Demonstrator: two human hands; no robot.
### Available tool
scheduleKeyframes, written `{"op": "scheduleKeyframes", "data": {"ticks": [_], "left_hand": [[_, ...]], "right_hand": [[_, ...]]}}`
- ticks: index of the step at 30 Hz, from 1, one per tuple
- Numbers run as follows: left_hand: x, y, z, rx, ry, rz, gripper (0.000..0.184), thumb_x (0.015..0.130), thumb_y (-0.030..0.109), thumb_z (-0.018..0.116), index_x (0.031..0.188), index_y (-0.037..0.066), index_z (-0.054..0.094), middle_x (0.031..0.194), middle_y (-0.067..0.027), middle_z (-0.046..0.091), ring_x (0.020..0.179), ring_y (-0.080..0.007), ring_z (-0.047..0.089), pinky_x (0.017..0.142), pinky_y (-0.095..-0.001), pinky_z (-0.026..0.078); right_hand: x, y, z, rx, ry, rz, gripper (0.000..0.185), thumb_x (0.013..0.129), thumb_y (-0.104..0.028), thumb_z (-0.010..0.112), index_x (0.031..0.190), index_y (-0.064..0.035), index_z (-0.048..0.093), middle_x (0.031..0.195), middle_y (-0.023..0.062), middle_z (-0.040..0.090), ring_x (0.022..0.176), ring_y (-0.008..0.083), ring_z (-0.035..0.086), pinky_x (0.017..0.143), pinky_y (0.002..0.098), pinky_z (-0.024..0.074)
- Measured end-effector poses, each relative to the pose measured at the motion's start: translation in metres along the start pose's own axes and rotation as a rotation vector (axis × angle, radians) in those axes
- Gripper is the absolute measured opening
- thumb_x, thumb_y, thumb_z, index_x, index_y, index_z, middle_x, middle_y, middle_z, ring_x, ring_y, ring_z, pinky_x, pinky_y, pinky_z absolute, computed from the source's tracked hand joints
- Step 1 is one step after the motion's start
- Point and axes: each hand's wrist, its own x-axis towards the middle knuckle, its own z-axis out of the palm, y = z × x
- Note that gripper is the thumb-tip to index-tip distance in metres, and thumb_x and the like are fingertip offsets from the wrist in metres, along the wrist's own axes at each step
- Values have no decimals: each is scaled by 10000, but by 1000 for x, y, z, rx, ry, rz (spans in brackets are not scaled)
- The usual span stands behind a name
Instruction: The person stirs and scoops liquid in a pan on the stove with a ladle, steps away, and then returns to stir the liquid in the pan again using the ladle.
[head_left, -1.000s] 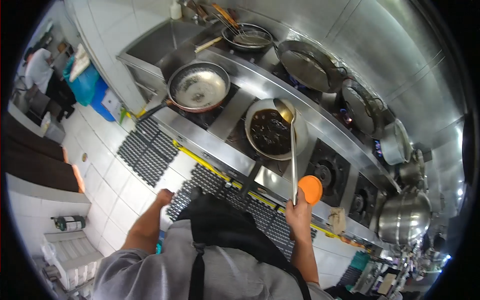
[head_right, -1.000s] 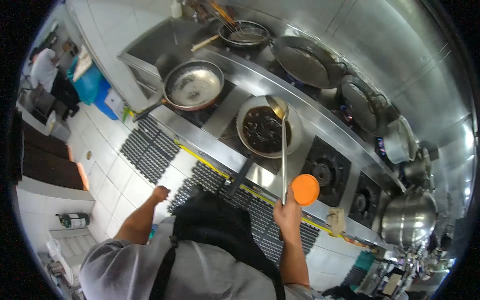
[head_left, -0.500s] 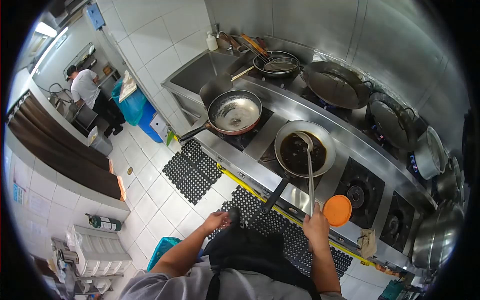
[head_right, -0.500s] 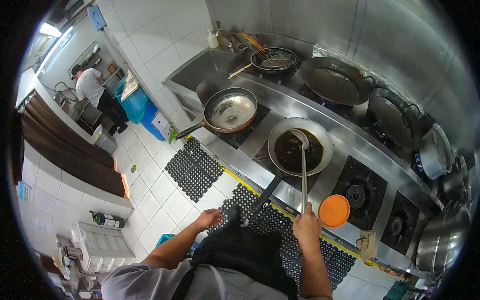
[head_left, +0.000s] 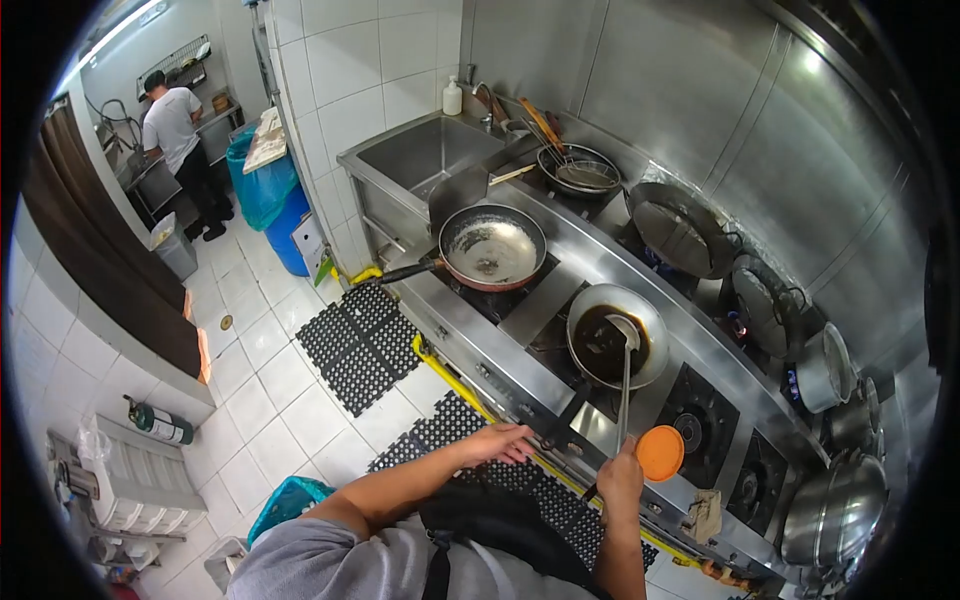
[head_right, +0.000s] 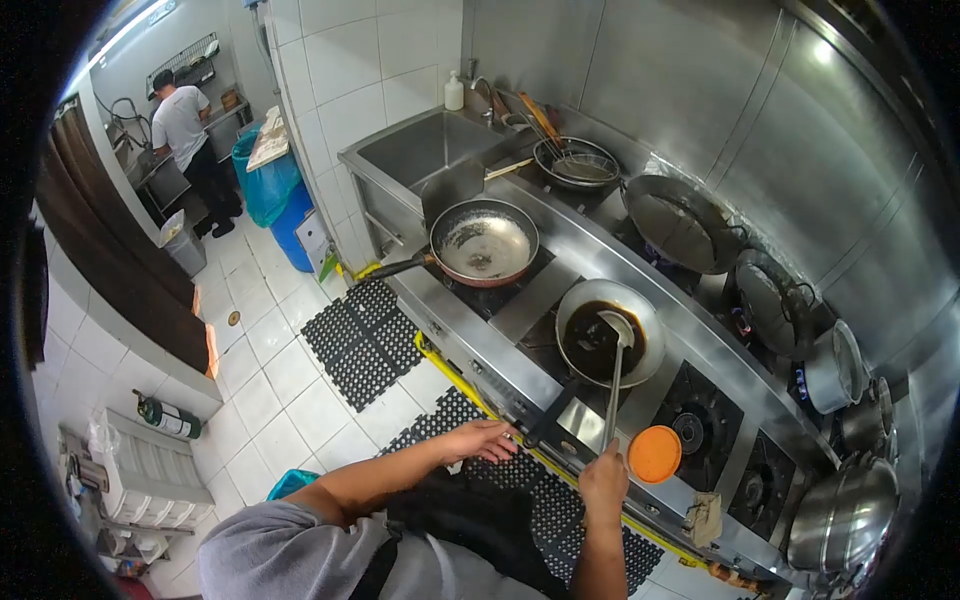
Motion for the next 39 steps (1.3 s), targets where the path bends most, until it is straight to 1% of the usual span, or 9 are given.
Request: {"op": "scheduleKeyframes", "data": {"ticks": [6, 12, 14, 22, 24, 26, 30, 31, 39], "left_hand": [[-41, -103, -187, 3, 509, 51, 344, 969, 390, 578, 1006, 59, 666, 918, -72, 713, 752, -155, 658, 667, -322, 547], [-222, -267, -382, 1026, 725, -711, 423, 836, 276, 595, 1117, -31, 674, 1197, -253, 638, 1131, -349, 623, 957, -405, 505], [-271, -272, -393, 766, 996, -743, 332, 845, 283, 593, 779, -28, 687, 683, -171, 682, 572, -273, 673, 521, -383, 557], [-305, -300, -402, 312, 946, -649, 396, 927, 343, 570, 919, -43, 657, 771, -144, 696, 617, -272, 664, 494, -395, 532], [-286, -319, -423, 1422, 362, -292, 384, 921, 333, 606, 1007, -42, 630, 796, -153, 693, 628, -258, 660, 521, -379, 531], [-255, -296, -387, 26, 941, -379, 379, 911, 331, 641, 1012, -34, 620, 801, -157, 686, 608, -246, 644, 518, -361, 519], [-216, -296, -396, 1288, 589, -112, 317, 834, 293, 612, 1031, 59, 693, 930, -213, 695, 921, -347, 667, 814, -460, 521], [-204, -296, -396, 572, 854, -243, 434, 853, 379, 613, 1070, 12, 691, 1044, -272, 677, 1033, -405, 639, 896, -456, 506], [-232, -265, -393, 411, 986, -253, 424, 867, 373, 617, 892, -41, 702, 709, -154, 698, 627, -244, 680, 639, -367, 541]], "right_hand": [[3, -41, 23, -75, 38, 102, 553, 811, -53, 582, 1320, 106, 434, 982, 314, 634, 906, 459, 645, 815, 499, 521], [-3, -85, 21, 148, 37, 115, 619, 812, -67, 607, 1373, 60, 379, 1047, 361, 627, 1017, 485, 620, 875, 496, 501], [7, -74, 38, 210, 63, 178, 627, 818, -78, 613, 1383, 51, 374, 1049, 361, 630, 1035, 483, 616, 886, 491, 499], [-8, -107, 35, 145, 72, 224, 625, 851, -128, 632, 1397, 31, 371, 1087, 347, 629, 1065, 471, 613, 915, 478, 483], [-7, -101, 46, 23, 175, 145, 616, 857, -127, 629, 1395, 30, 373, 1131, 339, 617, 1080, 463, 608, 919, 476, 478], [-8, -111, 38, 11, 141, 182, 620, 852, -126, 639, 1390, 40, 378, 1147, 323, 615, 1055, 432, 627, 906, 450, 489], [-3, -80, 57, 12, 166, 169, 606, 858, -136, 646, 1394, -1, 399, 1051, 249, 674, 941, 360, 682, 817, 404, 523], [-6, -88, 52, -5, 123, 156, 606, 858, -136, 646, 1394, -1, 399, 1051, 249, 674, 941, 360, 682, 817, 404, 523], [-24, -118, 49, 3, 348, -4, 500, 855, -107, 651, 1300, 67, 503, 1076, 229, 623, 997, 350, 616, 884, 434, 462]]}}
